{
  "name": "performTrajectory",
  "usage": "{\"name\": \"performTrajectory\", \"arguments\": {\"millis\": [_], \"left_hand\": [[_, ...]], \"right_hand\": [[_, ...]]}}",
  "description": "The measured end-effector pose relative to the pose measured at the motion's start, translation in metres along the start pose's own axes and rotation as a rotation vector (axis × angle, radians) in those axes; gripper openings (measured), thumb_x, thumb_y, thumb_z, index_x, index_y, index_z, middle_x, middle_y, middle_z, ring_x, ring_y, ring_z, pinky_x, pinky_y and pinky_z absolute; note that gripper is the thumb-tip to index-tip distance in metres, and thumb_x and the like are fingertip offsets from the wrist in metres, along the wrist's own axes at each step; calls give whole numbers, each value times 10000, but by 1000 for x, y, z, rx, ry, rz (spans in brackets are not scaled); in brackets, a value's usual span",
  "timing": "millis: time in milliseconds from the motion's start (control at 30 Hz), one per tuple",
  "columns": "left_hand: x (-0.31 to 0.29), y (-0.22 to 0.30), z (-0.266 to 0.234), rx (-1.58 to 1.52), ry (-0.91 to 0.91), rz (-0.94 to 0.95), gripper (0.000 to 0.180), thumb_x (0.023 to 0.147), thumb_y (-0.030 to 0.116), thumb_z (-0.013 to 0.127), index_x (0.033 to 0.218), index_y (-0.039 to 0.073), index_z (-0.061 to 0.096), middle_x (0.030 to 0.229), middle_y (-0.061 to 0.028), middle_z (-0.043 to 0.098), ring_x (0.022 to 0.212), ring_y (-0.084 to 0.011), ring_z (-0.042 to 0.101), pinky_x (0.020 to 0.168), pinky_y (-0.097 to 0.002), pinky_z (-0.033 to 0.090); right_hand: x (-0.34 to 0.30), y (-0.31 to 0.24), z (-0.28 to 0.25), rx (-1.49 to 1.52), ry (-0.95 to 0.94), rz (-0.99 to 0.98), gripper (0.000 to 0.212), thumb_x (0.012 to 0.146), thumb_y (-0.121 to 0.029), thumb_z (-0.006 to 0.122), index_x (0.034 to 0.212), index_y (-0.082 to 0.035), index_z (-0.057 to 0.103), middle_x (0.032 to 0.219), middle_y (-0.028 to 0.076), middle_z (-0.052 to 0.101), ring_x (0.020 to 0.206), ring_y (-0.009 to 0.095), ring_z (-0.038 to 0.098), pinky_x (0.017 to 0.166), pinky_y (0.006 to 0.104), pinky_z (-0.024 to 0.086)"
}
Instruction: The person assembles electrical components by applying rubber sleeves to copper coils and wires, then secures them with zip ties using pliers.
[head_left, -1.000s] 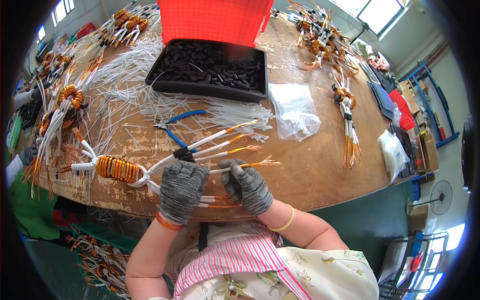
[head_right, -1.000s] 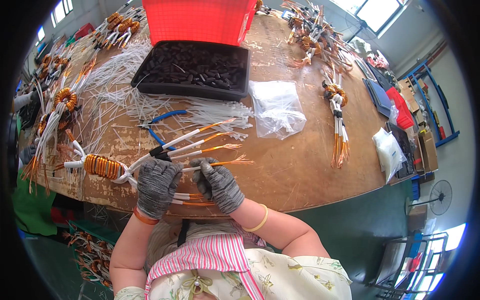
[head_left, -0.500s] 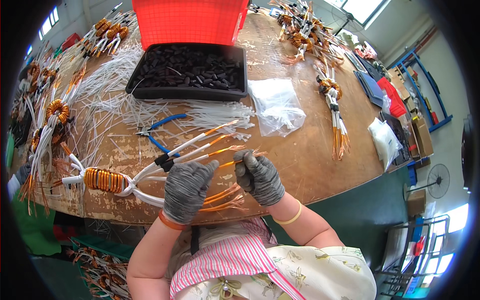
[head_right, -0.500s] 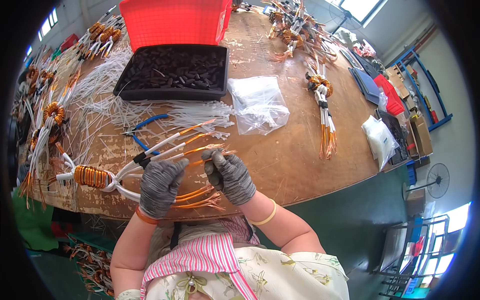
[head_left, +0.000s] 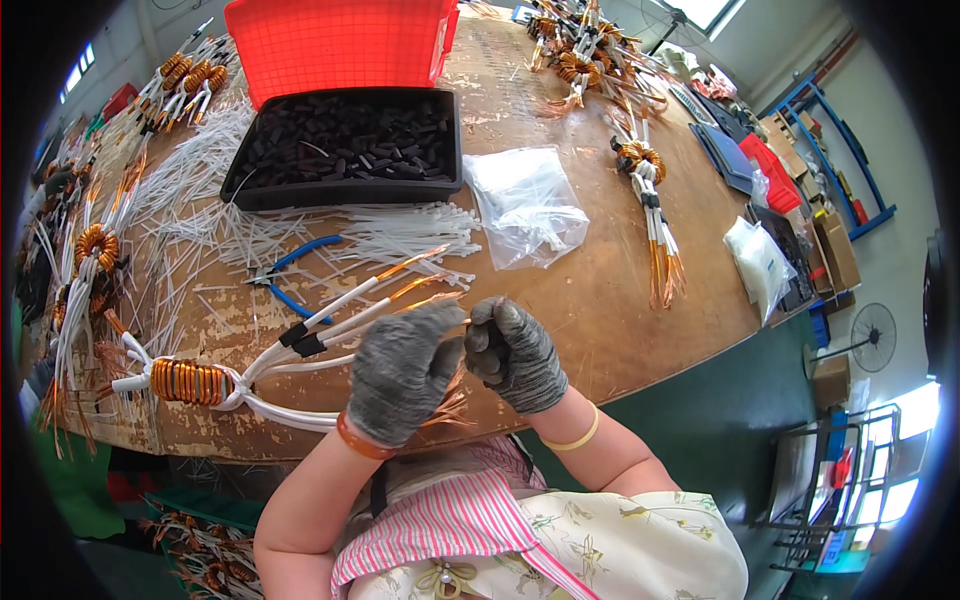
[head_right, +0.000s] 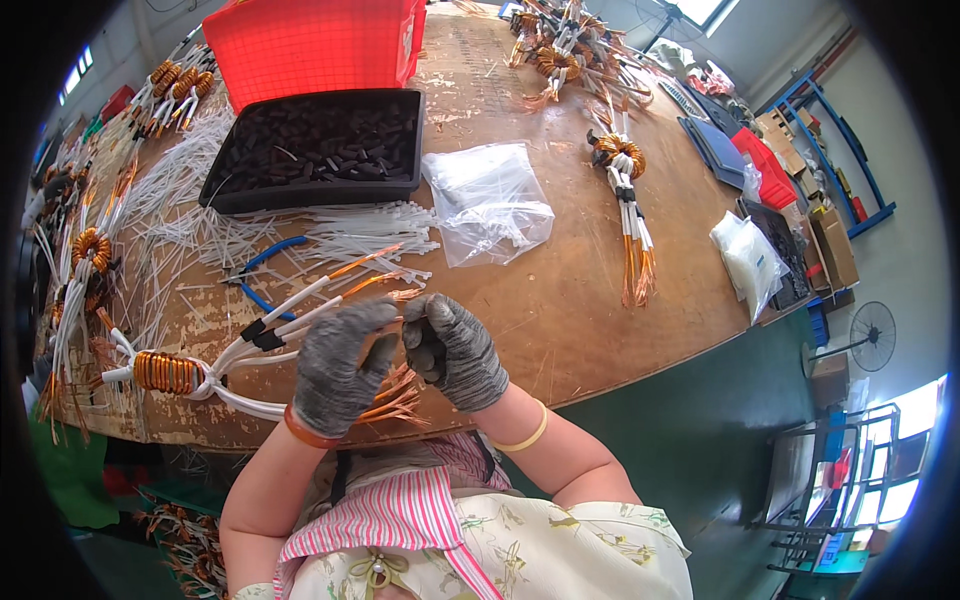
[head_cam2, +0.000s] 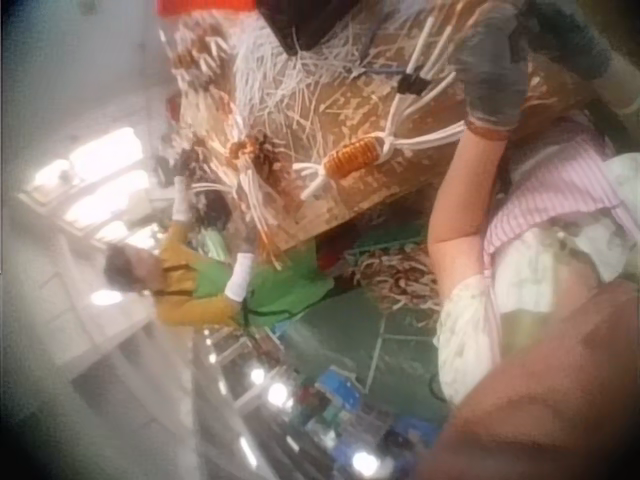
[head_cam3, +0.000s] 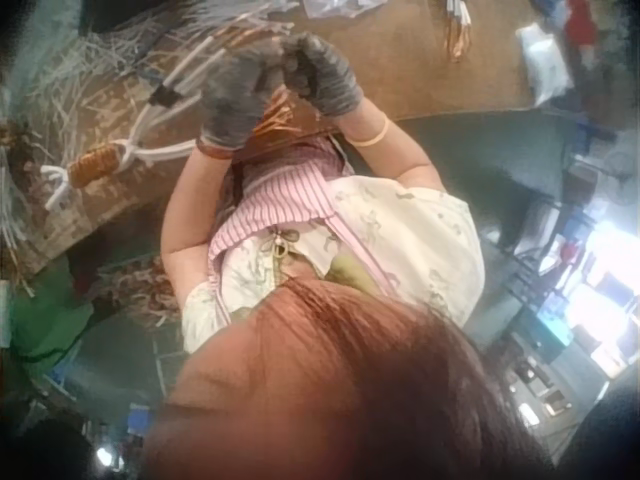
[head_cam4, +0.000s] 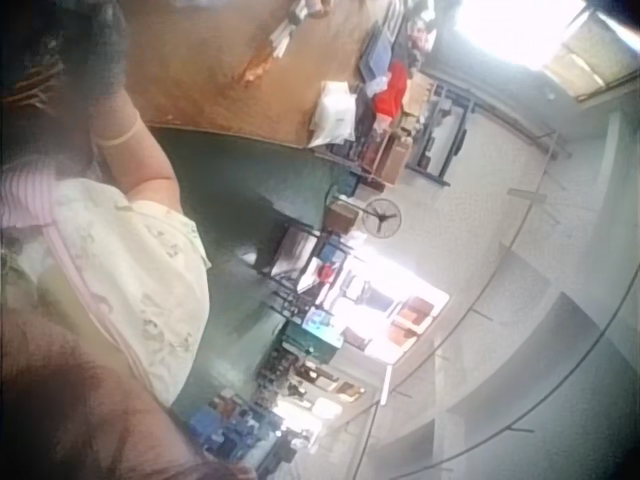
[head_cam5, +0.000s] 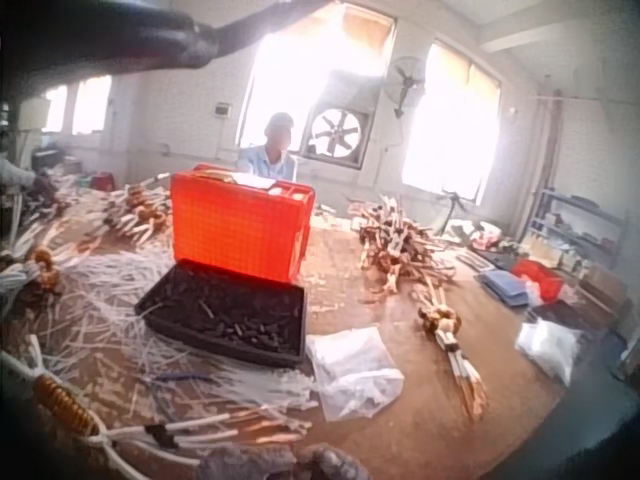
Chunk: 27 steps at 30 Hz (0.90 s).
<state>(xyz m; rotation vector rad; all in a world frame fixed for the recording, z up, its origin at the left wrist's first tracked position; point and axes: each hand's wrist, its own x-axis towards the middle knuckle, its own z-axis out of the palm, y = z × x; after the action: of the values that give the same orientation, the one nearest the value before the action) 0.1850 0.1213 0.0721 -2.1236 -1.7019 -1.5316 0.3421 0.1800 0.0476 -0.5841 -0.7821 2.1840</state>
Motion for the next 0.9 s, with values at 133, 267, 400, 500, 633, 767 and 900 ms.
{"name": "performTrajectory", "arguments": {"millis": [133,267,400,500,633,767,900], "left_hand": [[1,-5,12,-57,-80,80,214,700,5,678,903,64,641,874,-90,645,809,-240,623,736,-335,488],[2,-5,15,-167,-73,35,186,687,-17,682,858,48,651,815,-90,641,742,-234,625,685,-324,498],[2,-4,15,-153,-63,29,184,690,-23,682,859,43,652,803,-92,639,736,-238,624,675,-320,499],[2,-2,15,-123,-52,23,182,694,-25,686,861,40,653,797,-96,638,736,-237,624,677,-318,499],[1,-5,16,-149,-34,0,182,693,-26,693,860,36,653,799,-99,637,734,-235,625,674,-316,497],[2,-3,16,-134,-55,-3,179,696,-26,694,860,32,653,800,-96,637,733,-231,624,673,-317,496],[2,-3,15,-155,-44,-17,174,698,-28,692,857,29,652,798,-96,636,729,-229,622,671,-313,496]], "right_hand": [[-1,-1,-6,-41,8,-29,273,885,-393,550,899,-121,570,716,-23,564,496,63,464,402,179,323],[-4,-2,-8,-40,22,-14,263,888,-386,549,873,-124,556,702,-17,564,491,69,463,401,180,322],[-7,-8,-11,-14,44,-59,261,892,-384,542,859,-126,546,689,-11,557,486,73,457,402,185,333],[-8,-20,-12,-54,92,-216,241,889,-343,561,922,-104,561,694,4,564,506,81,468,427,197,355],[-9,-28,1,-844,121,-474,207,856,-193,624,1012,-63,581,721,8,575,603,73,503,521,198,400],[5,-23,-22,-1387,-25,-844,167,824,-96,650,982,-66,602,764,5,584,663,76,528,576,199,428],[-3,-28,-28,-790,163,-465,187,822,-75,625,1005,-82,583,863,25,600,620,102,526,543,223,435]]}}
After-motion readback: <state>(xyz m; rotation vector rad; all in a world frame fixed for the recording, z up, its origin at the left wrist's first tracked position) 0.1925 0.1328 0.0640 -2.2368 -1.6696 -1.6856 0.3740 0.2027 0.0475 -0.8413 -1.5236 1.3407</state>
